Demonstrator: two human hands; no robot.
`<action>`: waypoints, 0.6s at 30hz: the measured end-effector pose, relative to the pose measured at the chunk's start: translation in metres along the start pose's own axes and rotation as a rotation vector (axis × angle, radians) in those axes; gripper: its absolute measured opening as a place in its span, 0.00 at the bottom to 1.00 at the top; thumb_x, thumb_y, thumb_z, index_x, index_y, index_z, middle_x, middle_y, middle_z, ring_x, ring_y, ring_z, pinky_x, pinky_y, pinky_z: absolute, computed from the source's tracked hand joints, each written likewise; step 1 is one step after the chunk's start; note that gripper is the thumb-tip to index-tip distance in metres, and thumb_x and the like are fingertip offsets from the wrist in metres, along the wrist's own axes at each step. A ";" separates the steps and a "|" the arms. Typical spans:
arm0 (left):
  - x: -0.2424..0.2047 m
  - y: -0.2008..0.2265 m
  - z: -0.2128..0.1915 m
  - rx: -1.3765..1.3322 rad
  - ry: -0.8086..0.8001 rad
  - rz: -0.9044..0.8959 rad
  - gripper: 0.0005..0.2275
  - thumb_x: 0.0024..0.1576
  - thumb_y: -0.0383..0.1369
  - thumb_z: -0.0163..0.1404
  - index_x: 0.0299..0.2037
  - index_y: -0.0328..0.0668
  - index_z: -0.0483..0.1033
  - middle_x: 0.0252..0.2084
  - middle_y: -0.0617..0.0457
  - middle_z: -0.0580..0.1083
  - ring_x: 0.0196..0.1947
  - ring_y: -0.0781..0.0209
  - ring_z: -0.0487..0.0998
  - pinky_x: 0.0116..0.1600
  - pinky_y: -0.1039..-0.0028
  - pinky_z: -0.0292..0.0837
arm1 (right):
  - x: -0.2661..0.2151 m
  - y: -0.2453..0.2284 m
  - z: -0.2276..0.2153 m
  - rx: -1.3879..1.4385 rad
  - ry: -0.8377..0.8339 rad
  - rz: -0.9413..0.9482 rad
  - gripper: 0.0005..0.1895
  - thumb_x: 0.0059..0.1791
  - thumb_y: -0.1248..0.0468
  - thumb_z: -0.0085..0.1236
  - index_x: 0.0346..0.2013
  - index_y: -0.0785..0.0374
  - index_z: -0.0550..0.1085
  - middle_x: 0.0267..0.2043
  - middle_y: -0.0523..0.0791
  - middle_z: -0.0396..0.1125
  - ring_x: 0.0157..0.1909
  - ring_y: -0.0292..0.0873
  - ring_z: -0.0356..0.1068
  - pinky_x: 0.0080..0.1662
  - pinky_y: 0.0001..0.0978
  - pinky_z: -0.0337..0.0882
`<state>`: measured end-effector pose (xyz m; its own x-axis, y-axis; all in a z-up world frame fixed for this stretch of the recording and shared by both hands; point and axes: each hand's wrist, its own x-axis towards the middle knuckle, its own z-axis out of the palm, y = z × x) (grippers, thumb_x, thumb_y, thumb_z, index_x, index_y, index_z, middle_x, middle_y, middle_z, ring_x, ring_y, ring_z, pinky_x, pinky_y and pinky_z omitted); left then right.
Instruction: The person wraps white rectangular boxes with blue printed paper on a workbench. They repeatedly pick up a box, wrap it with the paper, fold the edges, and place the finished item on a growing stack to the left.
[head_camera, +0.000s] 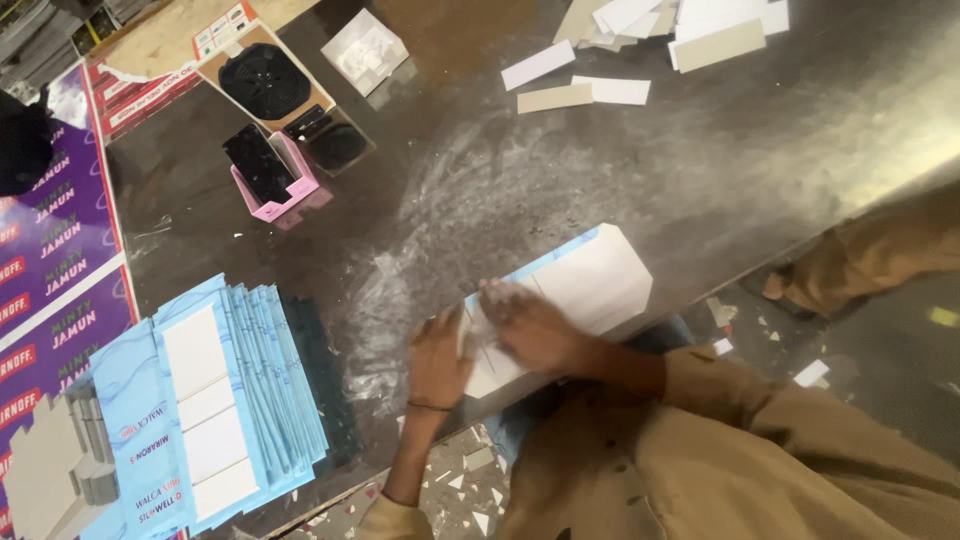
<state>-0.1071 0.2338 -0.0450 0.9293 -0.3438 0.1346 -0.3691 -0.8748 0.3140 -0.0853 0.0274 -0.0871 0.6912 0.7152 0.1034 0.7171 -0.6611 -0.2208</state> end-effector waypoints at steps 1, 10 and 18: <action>-0.001 -0.003 -0.003 -0.055 -0.070 -0.041 0.20 0.62 0.31 0.48 0.66 0.38 0.70 0.53 0.47 0.74 0.52 0.49 0.76 0.63 0.56 0.66 | 0.005 -0.014 0.005 -0.020 -0.009 0.008 0.39 0.50 0.51 0.54 0.65 0.77 0.58 0.75 0.64 0.48 0.74 0.61 0.50 0.69 0.50 0.52; -0.011 0.007 0.005 0.234 -0.018 -0.124 0.25 0.54 0.43 0.54 0.59 0.38 0.69 0.58 0.42 0.69 0.58 0.43 0.68 0.60 0.53 0.62 | -0.003 -0.018 0.010 0.099 0.197 0.052 0.37 0.54 0.50 0.46 0.67 0.78 0.59 0.73 0.61 0.51 0.73 0.59 0.51 0.69 0.53 0.50; -0.029 -0.008 0.036 0.413 0.132 -0.116 0.23 0.58 0.47 0.51 0.58 0.41 0.74 0.57 0.50 0.72 0.60 0.47 0.69 0.64 0.49 0.60 | -0.057 0.065 -0.017 -0.271 0.306 0.272 0.38 0.55 0.47 0.44 0.67 0.79 0.60 0.70 0.60 0.56 0.73 0.57 0.53 0.71 0.51 0.50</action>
<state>-0.1311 0.2387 -0.0849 0.9452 -0.2121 0.2480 -0.2025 -0.9772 -0.0638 -0.0765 -0.0596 -0.0910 0.8224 0.4358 0.3658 0.4761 -0.8791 -0.0229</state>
